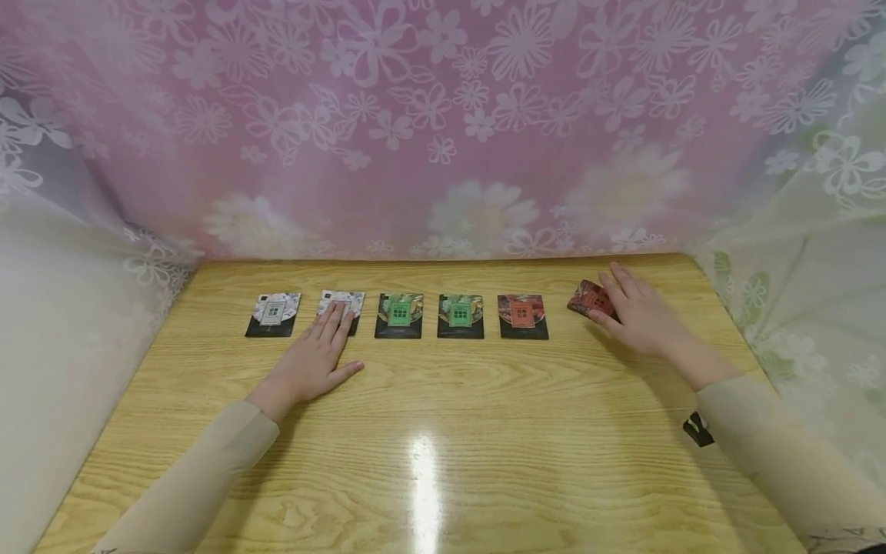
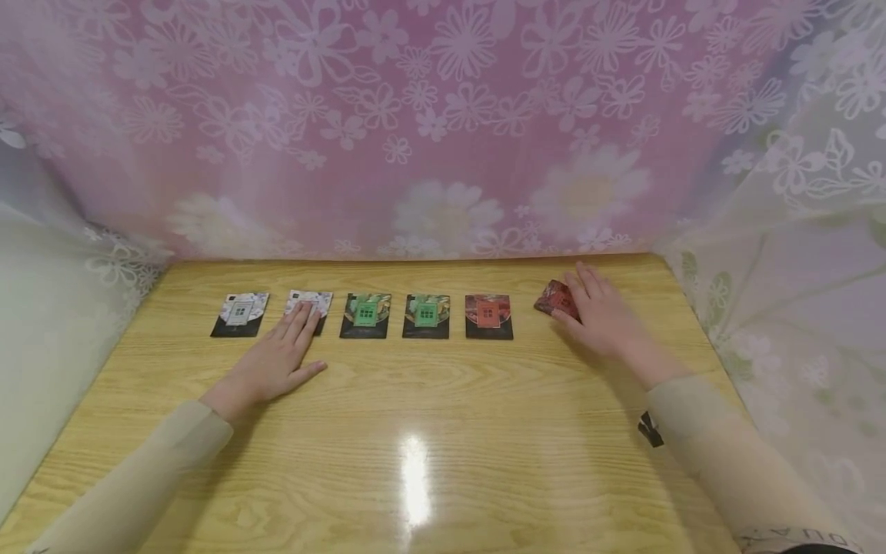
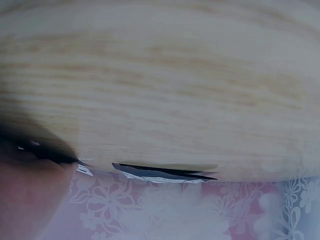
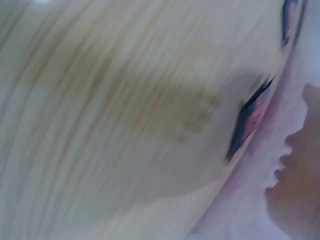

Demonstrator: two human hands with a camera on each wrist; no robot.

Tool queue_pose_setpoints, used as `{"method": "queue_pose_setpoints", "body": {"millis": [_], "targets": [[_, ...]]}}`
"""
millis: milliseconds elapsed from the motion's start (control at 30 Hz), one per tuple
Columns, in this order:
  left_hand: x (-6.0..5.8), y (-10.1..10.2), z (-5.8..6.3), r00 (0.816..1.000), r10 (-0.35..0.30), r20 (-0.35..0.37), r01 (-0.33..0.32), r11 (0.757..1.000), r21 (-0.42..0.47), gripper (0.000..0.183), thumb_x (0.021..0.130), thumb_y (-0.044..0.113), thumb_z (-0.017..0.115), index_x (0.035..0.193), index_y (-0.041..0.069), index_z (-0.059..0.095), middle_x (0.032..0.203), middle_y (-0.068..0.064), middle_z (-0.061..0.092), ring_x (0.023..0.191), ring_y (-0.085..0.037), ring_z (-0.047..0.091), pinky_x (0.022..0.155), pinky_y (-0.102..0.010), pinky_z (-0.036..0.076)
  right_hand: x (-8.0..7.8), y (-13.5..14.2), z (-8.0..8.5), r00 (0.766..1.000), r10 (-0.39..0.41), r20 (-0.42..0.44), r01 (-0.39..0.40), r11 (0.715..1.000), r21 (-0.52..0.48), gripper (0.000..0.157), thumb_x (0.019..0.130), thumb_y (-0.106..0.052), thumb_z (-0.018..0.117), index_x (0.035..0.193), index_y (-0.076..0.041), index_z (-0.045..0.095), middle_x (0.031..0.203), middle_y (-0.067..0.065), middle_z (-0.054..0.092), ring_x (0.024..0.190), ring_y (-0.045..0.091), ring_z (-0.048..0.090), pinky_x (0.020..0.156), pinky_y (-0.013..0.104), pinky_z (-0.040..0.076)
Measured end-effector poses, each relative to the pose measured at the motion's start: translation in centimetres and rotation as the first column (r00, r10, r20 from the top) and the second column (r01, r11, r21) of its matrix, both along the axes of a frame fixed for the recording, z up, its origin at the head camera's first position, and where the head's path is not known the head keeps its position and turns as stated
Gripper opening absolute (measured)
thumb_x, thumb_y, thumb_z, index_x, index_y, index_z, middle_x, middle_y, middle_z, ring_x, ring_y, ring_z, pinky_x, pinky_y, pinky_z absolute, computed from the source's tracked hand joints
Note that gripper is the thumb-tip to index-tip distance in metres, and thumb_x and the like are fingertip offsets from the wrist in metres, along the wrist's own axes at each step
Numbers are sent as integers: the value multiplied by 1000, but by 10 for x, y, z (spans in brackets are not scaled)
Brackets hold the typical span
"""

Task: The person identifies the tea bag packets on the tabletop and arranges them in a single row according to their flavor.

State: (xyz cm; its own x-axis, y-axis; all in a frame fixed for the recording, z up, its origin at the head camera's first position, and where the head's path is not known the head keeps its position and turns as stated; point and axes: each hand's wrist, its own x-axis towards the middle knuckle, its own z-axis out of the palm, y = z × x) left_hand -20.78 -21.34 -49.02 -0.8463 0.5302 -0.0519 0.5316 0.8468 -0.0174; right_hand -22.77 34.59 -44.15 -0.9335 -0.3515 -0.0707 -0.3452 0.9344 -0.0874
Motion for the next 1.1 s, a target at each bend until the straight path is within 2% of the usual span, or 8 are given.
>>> {"method": "queue_pose_setpoints", "body": {"millis": [167, 267, 400, 567, 733, 900, 1100], "targets": [[0, -1, 1, 1000, 3, 4, -3, 1000, -1, 91, 91, 70, 25, 152, 7, 0, 158, -16, -6, 146, -30, -6, 119, -46, 11, -3, 19, -3, 989, 127, -81, -121, 990, 74, 75, 97, -49, 45, 153, -9, 14, 159, 14, 2, 145, 35, 6, 118, 49, 5], [0, -1, 0, 1000, 3, 8, -3, 1000, -5, 91, 91, 70, 24, 152, 7, 0, 158, -16, -7, 146, -30, -6, 119, -46, 10, -2, 25, -6, 977, 182, -113, -172, 981, 92, 75, 94, -50, 49, 152, -14, 19, 159, 11, 9, 144, 34, 13, 119, 47, 5], [0, -1, 0, 1000, 2, 4, -2, 1000, -9, 91, 91, 70, 23, 152, 7, -1, 158, -16, -7, 146, -30, -6, 119, -46, 10, 2, 27, -11, 973, 213, -84, -202, 971, 127, 76, 92, -58, 47, 152, -22, 19, 158, 9, 14, 143, 34, 18, 119, 46, 4], [1, -1, 2, 1000, -3, 5, 3, 1000, 2, 91, 92, 69, 26, 152, 7, 0, 158, -17, -6, 146, -31, -5, 118, -48, 11, 4, 29, -19, 974, 225, -27, -219, 964, 150, 73, 93, -61, 39, 153, -27, 15, 159, 4, 9, 144, 33, 15, 119, 44, 2], [1, 0, 3, 1000, -3, 10, 3, 1000, -5, 91, 92, 69, 25, 152, 6, 0, 158, -17, -6, 146, -31, -5, 118, -48, 11, 4, 29, -26, 960, 273, -59, -263, 955, 140, 75, 92, -61, 42, 152, -25, 18, 159, 4, 12, 144, 29, 16, 118, 47, 10], [1, 0, 2, 1000, -7, 5, 7, 1000, -11, 91, 92, 70, 25, 152, 6, 0, 158, -17, -6, 146, -32, -4, 118, -48, 12, 2, 27, -34, 948, 306, -86, -300, 951, 77, 80, 91, -59, 48, 153, -18, 18, 159, 6, 13, 145, 27, 16, 118, 46, 10], [0, 0, 0, 1000, -3, 3, 3, 1000, -6, 91, 92, 69, 25, 152, 6, 0, 158, -17, -6, 146, -31, -4, 118, -47, 12, 1, 23, -39, 946, 308, -103, -310, 951, -4, 81, 90, -55, 52, 152, -15, 18, 158, 8, 15, 145, 28, 16, 118, 46, 10]]}}
